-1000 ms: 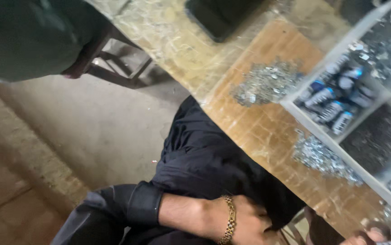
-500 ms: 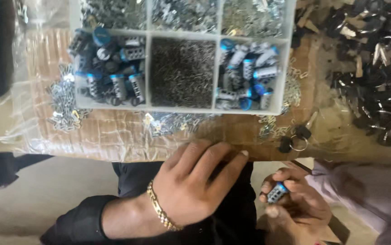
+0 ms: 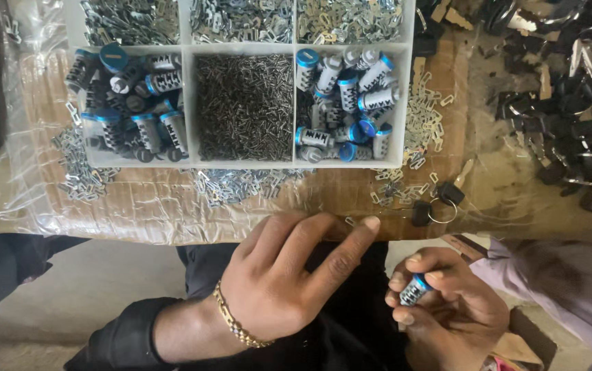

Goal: The person sits at a workbench assembling lock cylinder cores. They pick small metal pins and springs from a compartment box, insert them by hand into blue-capped cylinder plugs held in the other hand, and set finished plugs with the pile of completed cylinders and keys on the table.

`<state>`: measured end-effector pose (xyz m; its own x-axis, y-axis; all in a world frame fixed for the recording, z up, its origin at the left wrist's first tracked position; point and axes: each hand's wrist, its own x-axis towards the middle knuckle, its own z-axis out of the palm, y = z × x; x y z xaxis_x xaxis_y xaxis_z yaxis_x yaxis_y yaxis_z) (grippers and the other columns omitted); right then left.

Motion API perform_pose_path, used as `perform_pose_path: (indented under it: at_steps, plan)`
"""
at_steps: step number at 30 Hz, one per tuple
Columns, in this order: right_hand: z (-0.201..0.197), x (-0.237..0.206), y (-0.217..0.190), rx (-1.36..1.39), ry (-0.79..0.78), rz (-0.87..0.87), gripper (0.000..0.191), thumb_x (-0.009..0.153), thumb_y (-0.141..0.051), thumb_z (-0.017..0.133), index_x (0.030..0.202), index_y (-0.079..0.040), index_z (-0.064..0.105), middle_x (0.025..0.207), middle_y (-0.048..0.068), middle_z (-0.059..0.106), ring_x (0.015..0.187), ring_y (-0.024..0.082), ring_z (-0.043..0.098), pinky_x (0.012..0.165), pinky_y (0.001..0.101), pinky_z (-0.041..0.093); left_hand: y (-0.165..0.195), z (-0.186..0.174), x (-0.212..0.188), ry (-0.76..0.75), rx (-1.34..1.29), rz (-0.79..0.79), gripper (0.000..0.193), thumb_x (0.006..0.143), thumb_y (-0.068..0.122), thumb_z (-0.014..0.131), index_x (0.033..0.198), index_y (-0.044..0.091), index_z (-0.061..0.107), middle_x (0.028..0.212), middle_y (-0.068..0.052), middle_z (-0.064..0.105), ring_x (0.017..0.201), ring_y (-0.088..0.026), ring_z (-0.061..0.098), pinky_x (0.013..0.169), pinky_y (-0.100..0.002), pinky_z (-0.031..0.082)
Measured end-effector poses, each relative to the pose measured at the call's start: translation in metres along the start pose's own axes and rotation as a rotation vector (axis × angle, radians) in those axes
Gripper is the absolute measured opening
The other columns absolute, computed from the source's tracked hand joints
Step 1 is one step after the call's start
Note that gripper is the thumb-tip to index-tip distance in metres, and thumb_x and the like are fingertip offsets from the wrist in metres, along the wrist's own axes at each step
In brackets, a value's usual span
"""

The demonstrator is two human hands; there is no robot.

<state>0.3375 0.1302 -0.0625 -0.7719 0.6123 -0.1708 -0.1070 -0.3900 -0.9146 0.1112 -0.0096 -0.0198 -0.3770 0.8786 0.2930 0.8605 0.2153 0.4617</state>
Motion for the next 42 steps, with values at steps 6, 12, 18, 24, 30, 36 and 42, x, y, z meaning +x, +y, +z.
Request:
perform_pose_path:
  at_steps: [6, 12, 18, 24, 30, 36, 42]
  plan:
    - [0.014, 0.008, -0.002, 0.025, 0.001, 0.014, 0.052, 0.086, 0.019, 0.078, 0.132, -0.006, 0.070, 0.125, 0.023, 0.064, 0.105, 0.026, 0.070, 0.083, 0.0356, 0.066, -0.026, -0.006, -0.009, 0.099, -0.166, 0.182, 0.028, 0.081, 0.009, 0.079, 0.107, 0.003, 0.075, 0.104, -0.009, 0.066, 0.094, -0.025, 0.066, 0.080, -0.032, 0.058]
    - [0.032, 0.011, 0.005, 0.034, 0.039, 0.068, 0.055, 0.082, 0.019, 0.079, 0.132, -0.001, 0.067, 0.127, 0.025, 0.063, 0.107, 0.028, 0.071, 0.084, 0.0381, 0.068, -0.011, -0.028, -0.023, 0.159, -0.206, -0.275, 0.023, 0.077, 0.000, 0.081, 0.097, 0.008, 0.075, 0.100, -0.003, 0.071, 0.090, -0.021, 0.068, 0.079, -0.032, 0.057]
    - [0.041, 0.014, 0.006, 0.052, 0.033, 0.108, 0.048, 0.084, 0.014, 0.080, 0.129, 0.002, 0.066, 0.133, 0.027, 0.061, 0.110, 0.029, 0.070, 0.091, 0.0371, 0.066, -0.002, -0.021, 0.005, 0.045, -0.689, -0.182, 0.021, 0.080, -0.001, 0.083, 0.098, 0.008, 0.076, 0.098, -0.003, 0.074, 0.088, -0.021, 0.070, 0.081, -0.032, 0.056]
    - [0.040, 0.014, 0.002, 0.026, 0.059, 0.098, 0.045, 0.085, 0.012, 0.083, 0.126, 0.003, 0.066, 0.130, 0.027, 0.060, 0.111, 0.028, 0.070, 0.091, 0.0366, 0.066, 0.000, -0.016, 0.010, 0.033, -0.760, -0.302, 0.022, 0.080, 0.000, 0.078, 0.097, 0.012, 0.072, 0.098, -0.001, 0.073, 0.086, -0.019, 0.066, 0.078, -0.030, 0.054]
    - [0.032, 0.012, 0.004, 0.049, 0.054, 0.093, 0.044, 0.084, 0.011, 0.083, 0.124, 0.002, 0.067, 0.133, 0.026, 0.061, 0.105, 0.027, 0.071, 0.083, 0.0338, 0.066, 0.000, -0.010, 0.012, 0.014, -0.696, -0.213, 0.023, 0.087, -0.002, 0.073, 0.106, 0.011, 0.077, 0.102, -0.002, 0.071, 0.091, -0.021, 0.066, 0.083, -0.031, 0.055]
    - [0.040, 0.016, 0.002, 0.077, 0.023, 0.108, 0.047, 0.084, 0.014, 0.084, 0.125, 0.002, 0.066, 0.130, 0.025, 0.062, 0.106, 0.028, 0.072, 0.087, 0.0390, 0.068, -0.013, -0.029, -0.012, 0.078, -0.611, -0.283, 0.015, 0.082, -0.001, 0.078, 0.094, 0.006, 0.073, 0.098, -0.008, 0.075, 0.086, -0.021, 0.077, 0.076, -0.031, 0.062]
    - [0.045, 0.023, 0.006, 0.107, 0.007, 0.117, 0.049, 0.084, 0.014, 0.081, 0.129, 0.004, 0.063, 0.128, 0.025, 0.062, 0.109, 0.028, 0.070, 0.090, 0.0387, 0.066, -0.008, -0.020, -0.019, 0.082, -0.576, -0.327, 0.020, 0.078, -0.003, 0.078, 0.094, 0.008, 0.074, 0.099, -0.005, 0.075, 0.086, -0.021, 0.072, 0.078, -0.031, 0.058]
